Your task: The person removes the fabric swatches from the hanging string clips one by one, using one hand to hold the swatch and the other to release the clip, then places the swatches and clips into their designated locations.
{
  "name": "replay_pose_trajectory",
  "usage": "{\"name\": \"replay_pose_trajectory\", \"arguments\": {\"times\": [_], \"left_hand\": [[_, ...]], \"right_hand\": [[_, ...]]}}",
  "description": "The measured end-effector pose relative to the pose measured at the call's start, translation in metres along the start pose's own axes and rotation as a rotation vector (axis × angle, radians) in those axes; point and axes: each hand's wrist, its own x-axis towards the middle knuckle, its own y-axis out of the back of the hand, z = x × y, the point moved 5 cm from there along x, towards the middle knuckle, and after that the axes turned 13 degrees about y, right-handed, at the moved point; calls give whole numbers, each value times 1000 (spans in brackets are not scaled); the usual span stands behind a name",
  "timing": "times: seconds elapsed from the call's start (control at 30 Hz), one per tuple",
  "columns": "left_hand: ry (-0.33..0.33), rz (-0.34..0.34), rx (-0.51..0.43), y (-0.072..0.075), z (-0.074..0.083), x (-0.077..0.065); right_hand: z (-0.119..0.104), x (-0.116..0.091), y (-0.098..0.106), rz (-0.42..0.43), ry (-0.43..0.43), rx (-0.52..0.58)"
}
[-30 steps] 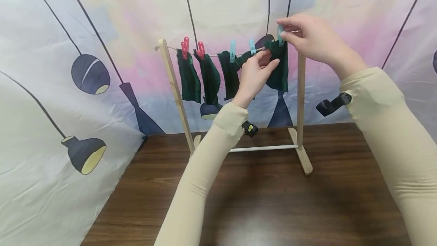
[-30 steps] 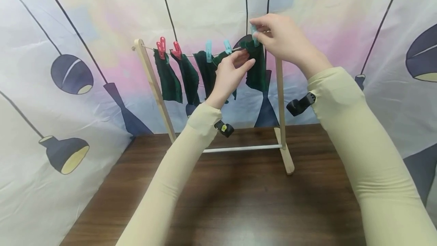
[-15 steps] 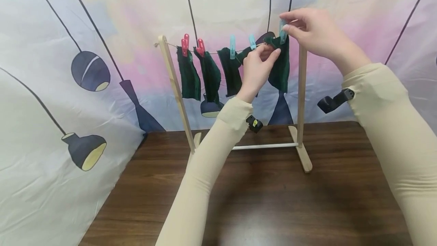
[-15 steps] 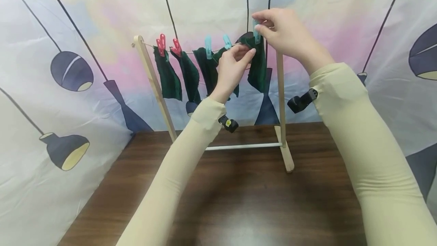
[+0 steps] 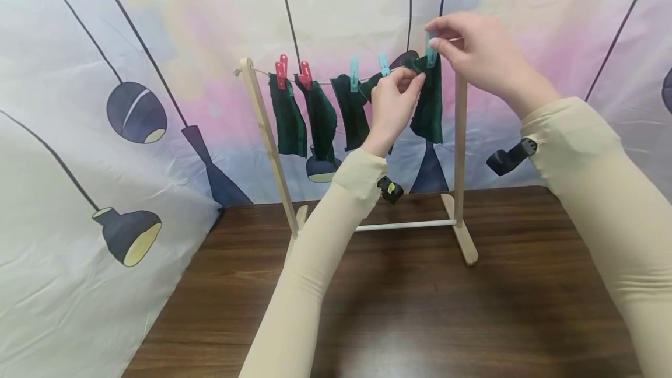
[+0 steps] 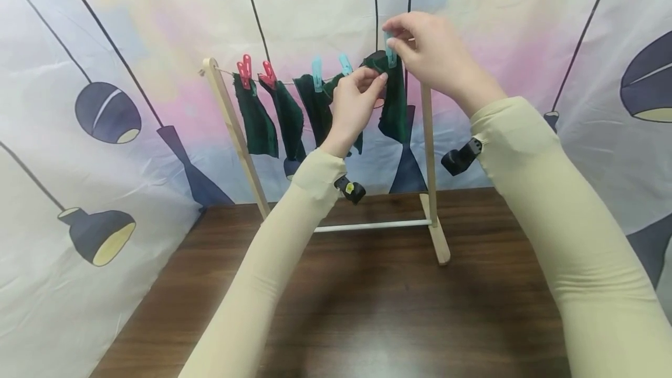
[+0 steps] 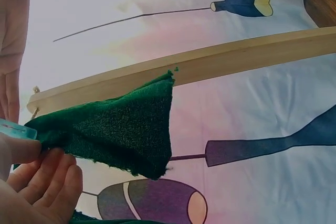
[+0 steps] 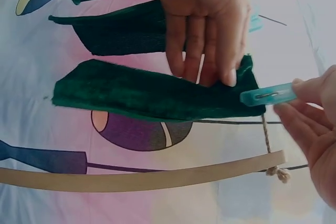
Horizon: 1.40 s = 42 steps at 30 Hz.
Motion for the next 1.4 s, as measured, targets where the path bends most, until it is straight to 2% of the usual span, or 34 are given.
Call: {"name": "replay_pose_trajectory", "arguments": {"times": [0.1,0.33,0.53,0.77,0.93,1.1,1.23,1.4], "left_hand": [[-9,2,4,0,3,1],[25,-29,-1,-2,2,-1],[2,-35,8,0,4,-4],[-25,-40,62,11,5,-7],[-89,-31,84,23,1,-13],[-170,-27,102,37,-1,-25],[-177,-33,128,53,-4,-32],[-176,-1,144,83,-10,-39]], "right_hand": [[0,1,1,46,2,-32],[-1,1,7,156,17,-69],[-5,3,20,251,20,-82],[-5,0,31,264,29,-104],[-3,-7,32,247,27,-128],[5,-17,35,262,7,-87],[13,-25,37,262,-14,-73],[21,-36,39,230,-9,-77]]}}
